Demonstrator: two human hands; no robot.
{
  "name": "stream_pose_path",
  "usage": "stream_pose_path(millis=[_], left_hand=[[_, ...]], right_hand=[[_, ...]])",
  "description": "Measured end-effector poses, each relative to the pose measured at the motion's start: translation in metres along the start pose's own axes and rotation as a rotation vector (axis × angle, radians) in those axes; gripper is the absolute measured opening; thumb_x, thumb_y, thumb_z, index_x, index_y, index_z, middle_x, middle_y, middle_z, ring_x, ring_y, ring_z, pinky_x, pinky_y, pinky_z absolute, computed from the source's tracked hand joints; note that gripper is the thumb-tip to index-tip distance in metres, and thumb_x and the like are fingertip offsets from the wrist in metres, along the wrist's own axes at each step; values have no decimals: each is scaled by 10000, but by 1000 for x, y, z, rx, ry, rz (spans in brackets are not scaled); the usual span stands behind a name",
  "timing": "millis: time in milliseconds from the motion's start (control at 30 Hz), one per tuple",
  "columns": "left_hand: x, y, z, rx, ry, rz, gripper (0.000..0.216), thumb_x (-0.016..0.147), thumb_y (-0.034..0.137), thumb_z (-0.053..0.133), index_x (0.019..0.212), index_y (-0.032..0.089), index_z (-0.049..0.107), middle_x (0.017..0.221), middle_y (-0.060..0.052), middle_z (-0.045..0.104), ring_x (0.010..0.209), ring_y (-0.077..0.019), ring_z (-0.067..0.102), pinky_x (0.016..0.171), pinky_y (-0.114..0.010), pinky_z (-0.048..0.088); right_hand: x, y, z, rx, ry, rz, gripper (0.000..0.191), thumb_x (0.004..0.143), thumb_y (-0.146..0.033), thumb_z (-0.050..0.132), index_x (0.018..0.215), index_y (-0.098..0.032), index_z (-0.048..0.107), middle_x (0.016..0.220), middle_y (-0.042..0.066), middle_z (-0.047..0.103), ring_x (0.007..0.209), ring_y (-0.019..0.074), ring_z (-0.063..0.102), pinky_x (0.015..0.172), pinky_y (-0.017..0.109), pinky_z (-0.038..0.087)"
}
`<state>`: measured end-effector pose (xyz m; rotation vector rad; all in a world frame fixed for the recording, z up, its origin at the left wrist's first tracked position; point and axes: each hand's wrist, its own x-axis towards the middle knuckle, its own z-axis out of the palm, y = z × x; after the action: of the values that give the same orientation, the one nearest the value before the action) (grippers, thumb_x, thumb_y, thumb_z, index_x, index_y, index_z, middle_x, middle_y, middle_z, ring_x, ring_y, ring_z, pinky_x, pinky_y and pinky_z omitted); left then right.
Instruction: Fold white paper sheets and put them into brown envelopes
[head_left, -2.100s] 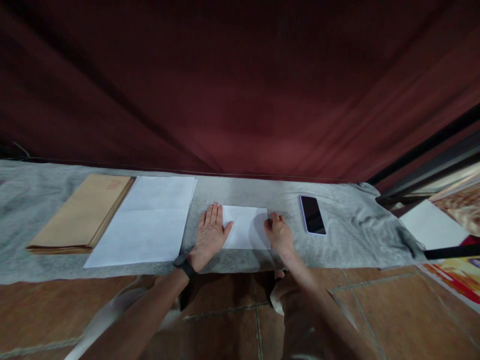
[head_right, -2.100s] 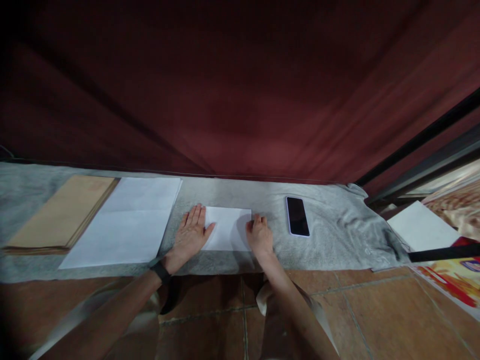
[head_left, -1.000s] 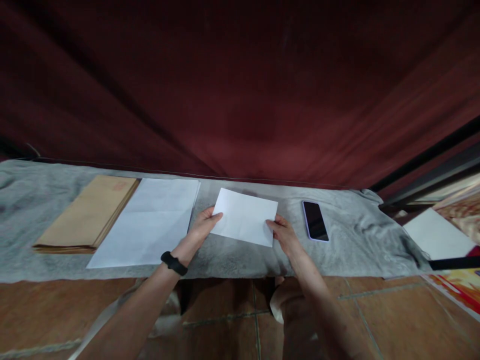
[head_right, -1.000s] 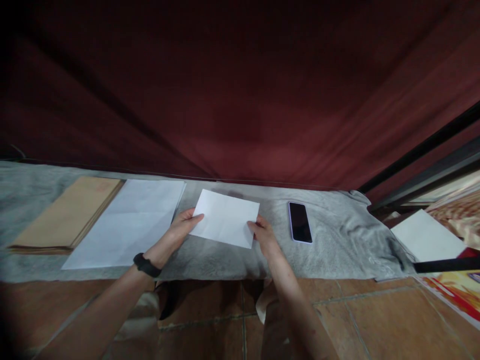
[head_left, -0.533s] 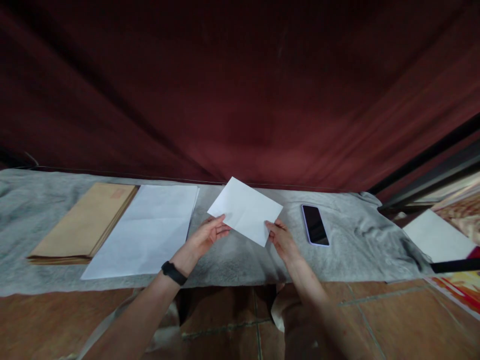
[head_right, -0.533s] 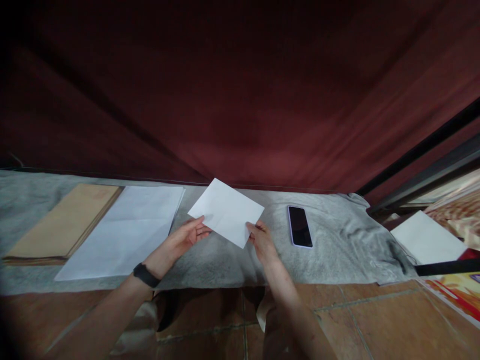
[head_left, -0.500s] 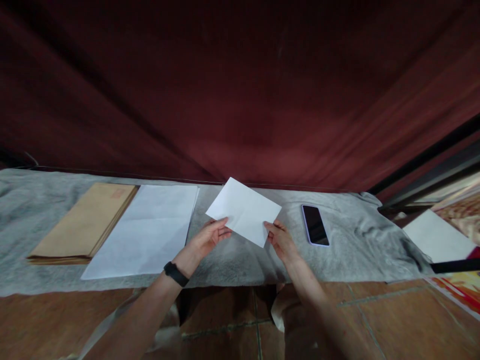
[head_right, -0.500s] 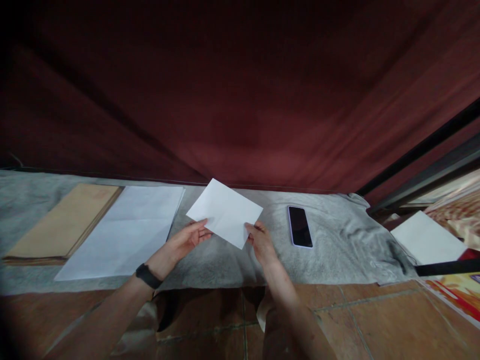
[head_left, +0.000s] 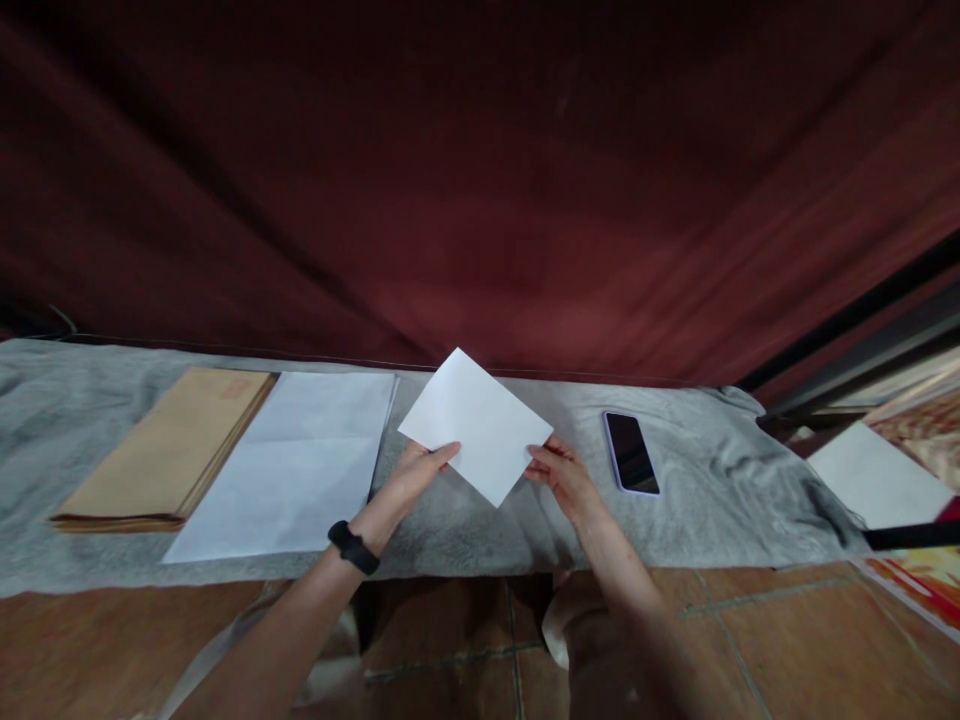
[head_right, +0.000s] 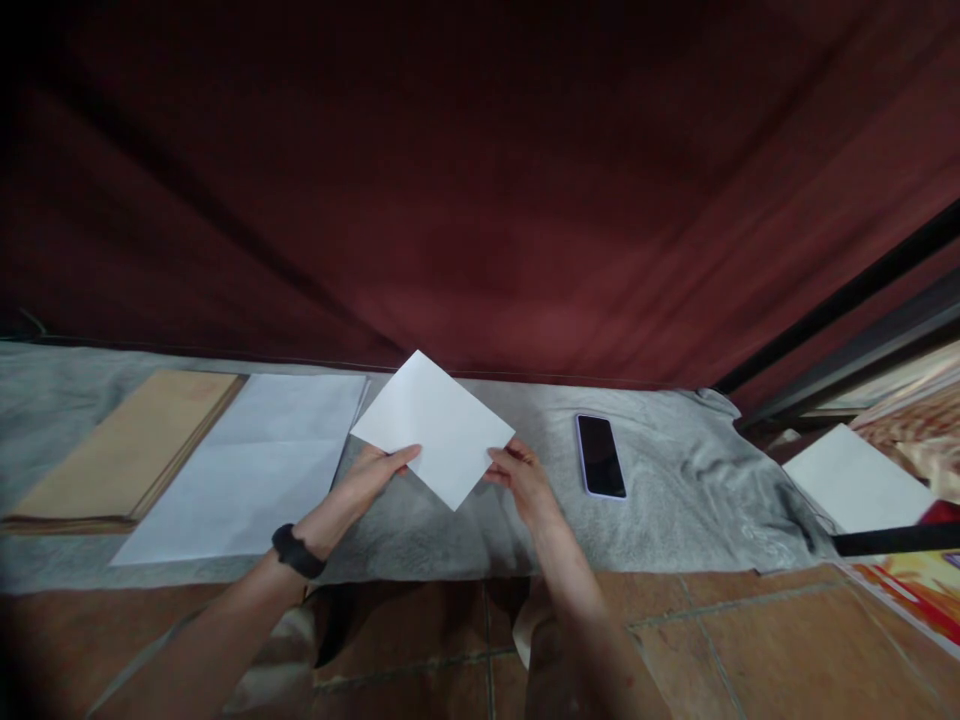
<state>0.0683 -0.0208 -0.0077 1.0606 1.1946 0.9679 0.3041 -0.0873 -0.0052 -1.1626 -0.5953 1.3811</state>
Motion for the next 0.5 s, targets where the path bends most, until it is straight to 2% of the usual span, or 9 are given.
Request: stream_pose_path(millis=[200, 333, 400, 500], left_hand=[[4, 3, -10, 49, -142, -48, 268, 627, 365, 822, 764, 155, 726, 720, -55, 711, 636, -180, 593, 561, -277, 409], [7, 7, -14, 75, -116, -19, 254, 631, 339, 840, 785, 167, 736, 746, -58, 719, 633, -182, 585, 564, -277, 392], [7, 8, -14, 76, -105, 14, 261, 645, 360, 841, 796, 171, 743, 756, -57, 721, 623, -175, 570, 554, -272, 376], [5, 10, -13, 79, -111, 18, 265, 648, 381, 841, 758, 162, 740, 706, -50, 699, 569, -150, 520, 512, -261, 335]], right_hand=[[-2, -8, -4, -48, -16, 49, 311, 685, -360, 843, 921, -195, 725, 783, 19, 764, 595, 162, 681, 570, 283, 562], [0, -14, -9, -118, -2, 25, 396, 628, -351, 872, 979, -218, 744, 877, 9, 779, 695, 172, 698, 631, 282, 569], [1, -15, -10, -166, 1, -3, 371, 599, -361, 884, 915, -215, 755, 861, 7, 775, 731, 177, 696, 658, 277, 570], [2, -14, -9, -197, 5, -2, 323, 594, -386, 873, 835, -207, 751, 791, 10, 756, 656, 166, 666, 625, 279, 563]])
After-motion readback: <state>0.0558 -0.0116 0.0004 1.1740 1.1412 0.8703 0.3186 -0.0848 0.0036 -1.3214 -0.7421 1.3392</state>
